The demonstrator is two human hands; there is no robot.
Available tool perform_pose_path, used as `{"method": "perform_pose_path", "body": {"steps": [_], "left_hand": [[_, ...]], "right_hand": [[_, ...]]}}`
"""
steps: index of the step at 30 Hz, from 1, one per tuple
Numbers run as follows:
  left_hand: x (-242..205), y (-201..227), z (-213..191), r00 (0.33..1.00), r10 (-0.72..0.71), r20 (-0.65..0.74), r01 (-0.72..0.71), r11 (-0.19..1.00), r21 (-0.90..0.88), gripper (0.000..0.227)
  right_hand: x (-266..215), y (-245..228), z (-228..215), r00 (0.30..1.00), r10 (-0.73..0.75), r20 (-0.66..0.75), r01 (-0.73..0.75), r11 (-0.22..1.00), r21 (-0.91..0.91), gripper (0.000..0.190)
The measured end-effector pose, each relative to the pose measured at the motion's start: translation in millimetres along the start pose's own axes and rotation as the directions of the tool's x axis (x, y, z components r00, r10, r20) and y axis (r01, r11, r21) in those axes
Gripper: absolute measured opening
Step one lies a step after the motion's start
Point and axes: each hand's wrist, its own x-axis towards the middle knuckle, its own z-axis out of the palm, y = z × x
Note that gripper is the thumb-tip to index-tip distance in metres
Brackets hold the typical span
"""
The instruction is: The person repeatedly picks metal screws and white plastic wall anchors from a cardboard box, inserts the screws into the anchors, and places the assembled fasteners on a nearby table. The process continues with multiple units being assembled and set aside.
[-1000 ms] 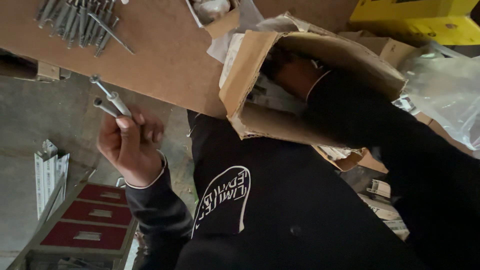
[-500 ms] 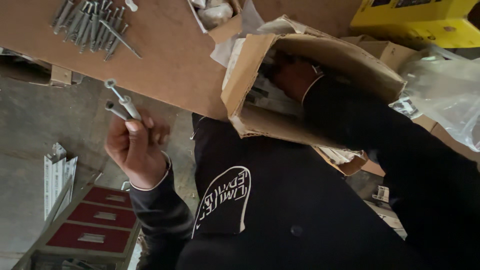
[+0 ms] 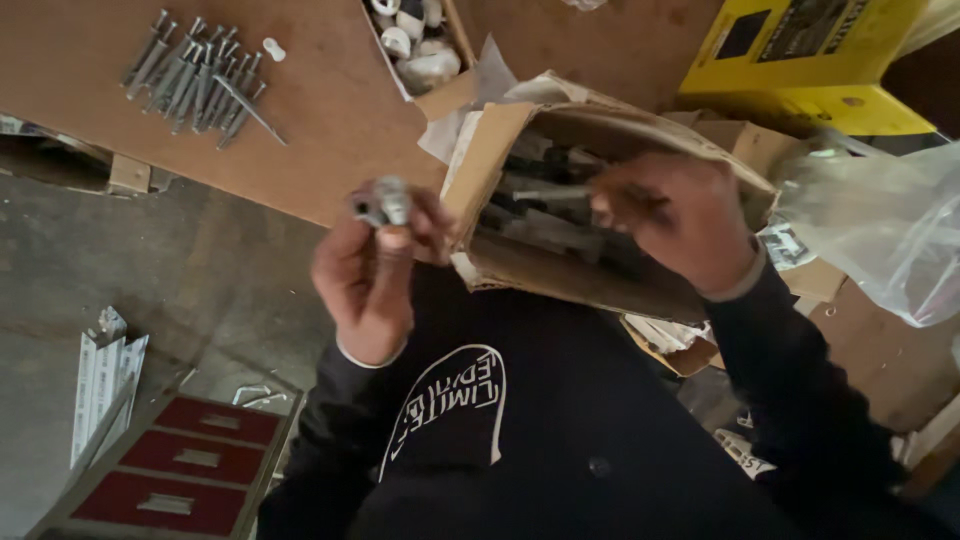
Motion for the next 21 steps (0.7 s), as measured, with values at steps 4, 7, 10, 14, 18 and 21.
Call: {"method": "perform_pose_path", "body": {"steps": [4,7,10,14,18,21], "left_hand": [[7,3,32,0.991,0.027,0.128,-0.061,0.96,0.274,0.021],[8,4,43,0.976,0.038,0.212,-0.128,0.894,0.429,0.019],[2,1,48,0.99,0.012,0.141,-0.048,0.965,0.257,0.019],[-1,-5,43,0.999,0.025,-0.02,-0.026,0.999,-0.033,0.022],[-3,-8,46,1.0,-0.016,-0.003,0.016,0.999,-0.051,0.024],[-8,-9,48,0.994,-0.068,0.089,0.072,0.996,-0.049,0.022]], "right_hand": [[-15,-40,-13,0.988,-0.15,-0.04,0.15,0.989,-0.004,0.008],[-26,-59,-10,0.993,-0.053,-0.109,0.063,0.994,0.089,0.013],[-29,-50,-4,0.988,0.147,-0.051,-0.106,0.878,0.468,0.015],[-45,-30,4,0.937,0.346,-0.04,-0.099,0.375,0.922,0.015],[-41,-30,37,0.938,0.321,0.13,-0.092,-0.131,0.987,0.015],[-33,-40,59,0.943,0.24,0.233,-0.192,-0.18,0.965,0.03]]}}
